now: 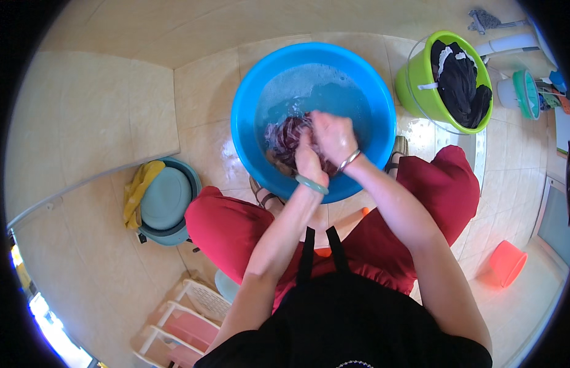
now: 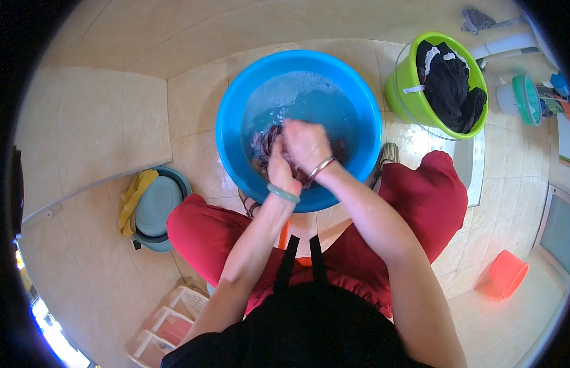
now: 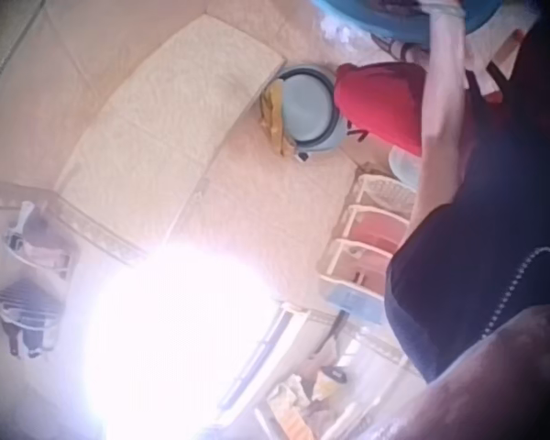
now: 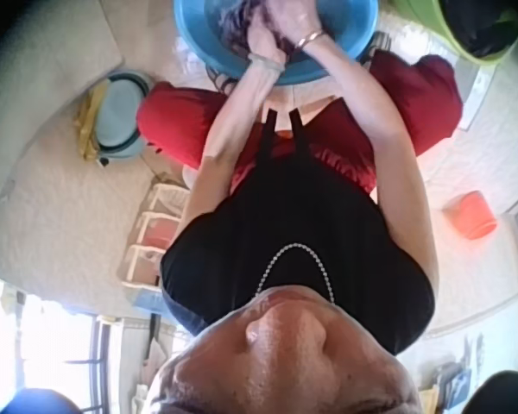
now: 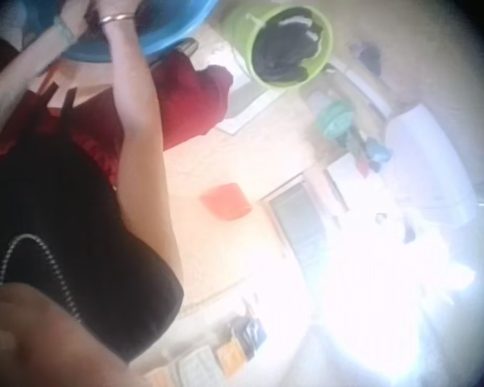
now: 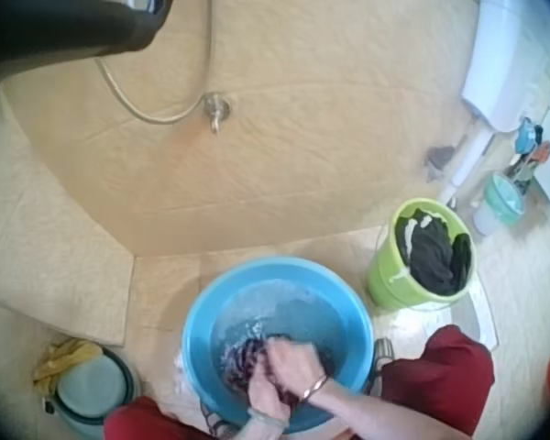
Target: The person hand washes a red and white plaid shirt in a blue basin filled with water. They scrub the fabric, rinse it, and wring it out before placing it into a green bucket. The person then washes a small light purple cloth in the same basin.
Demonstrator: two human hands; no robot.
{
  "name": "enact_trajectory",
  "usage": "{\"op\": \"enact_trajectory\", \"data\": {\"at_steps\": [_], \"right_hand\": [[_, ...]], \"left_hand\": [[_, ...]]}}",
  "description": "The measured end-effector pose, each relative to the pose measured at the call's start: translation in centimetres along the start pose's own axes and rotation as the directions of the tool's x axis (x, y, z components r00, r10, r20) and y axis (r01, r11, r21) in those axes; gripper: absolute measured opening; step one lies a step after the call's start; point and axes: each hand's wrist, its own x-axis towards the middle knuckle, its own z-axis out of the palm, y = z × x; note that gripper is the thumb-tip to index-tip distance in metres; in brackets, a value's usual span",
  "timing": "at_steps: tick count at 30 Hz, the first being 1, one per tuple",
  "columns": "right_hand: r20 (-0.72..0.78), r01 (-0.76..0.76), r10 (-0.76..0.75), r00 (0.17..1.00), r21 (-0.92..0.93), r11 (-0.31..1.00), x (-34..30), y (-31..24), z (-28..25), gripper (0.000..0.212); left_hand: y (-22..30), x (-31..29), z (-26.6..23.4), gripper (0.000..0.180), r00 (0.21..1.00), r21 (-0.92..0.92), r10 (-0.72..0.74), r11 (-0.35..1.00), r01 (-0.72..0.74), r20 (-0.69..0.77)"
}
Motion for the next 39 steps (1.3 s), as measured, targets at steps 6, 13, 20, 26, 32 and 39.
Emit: {"op": "enact_trajectory", "data": {"at_steps": [6,13,20,26,32,39], "right_hand": [[-0.106,-0.017,0.036,0.994,0.178,0.984,-1.8,0.2,0.9,0.025],[-0.036,0.065,-0.057,0.998,0.309,0.949,-2.9,-4.7,0.1,0.023],[-0.049,-0.256,0.266,0.963,0.157,0.954,-2.2,1.4,1.9,0.03],[-0.007,0.072,-0.074,0.997,0.323,0.944,-3.9,-6.6,-0.3,0.017],[0.012,-0.233,0.233,0.972,0.08,0.969,-3.0,3.7,2.7,0.028],[0.012,0.059,-0.068,0.998,0.358,0.932,-4.0,-6.2,-0.2,0.017]], "left_hand": [[0.4,0.6,-1.1,0.03,0.995,0.294,0.067,0.955,-0.043,-0.072],[2.3,2.6,-4.0,0.025,0.935,-0.103,0.044,0.995,-0.009,0.351],[-0.2,1.4,-1.3,0.026,0.999,0.251,0.028,0.968,-0.017,-0.041],[4.5,6.9,-8.2,0.025,0.892,0.082,-0.059,0.996,0.024,0.448],[-1.8,1.1,-1.7,0.028,0.996,0.243,0.052,0.97,-0.032,-0.077],[3.2,6.4,-6.5,0.031,0.969,-0.088,-0.11,0.987,0.132,0.22]]}}
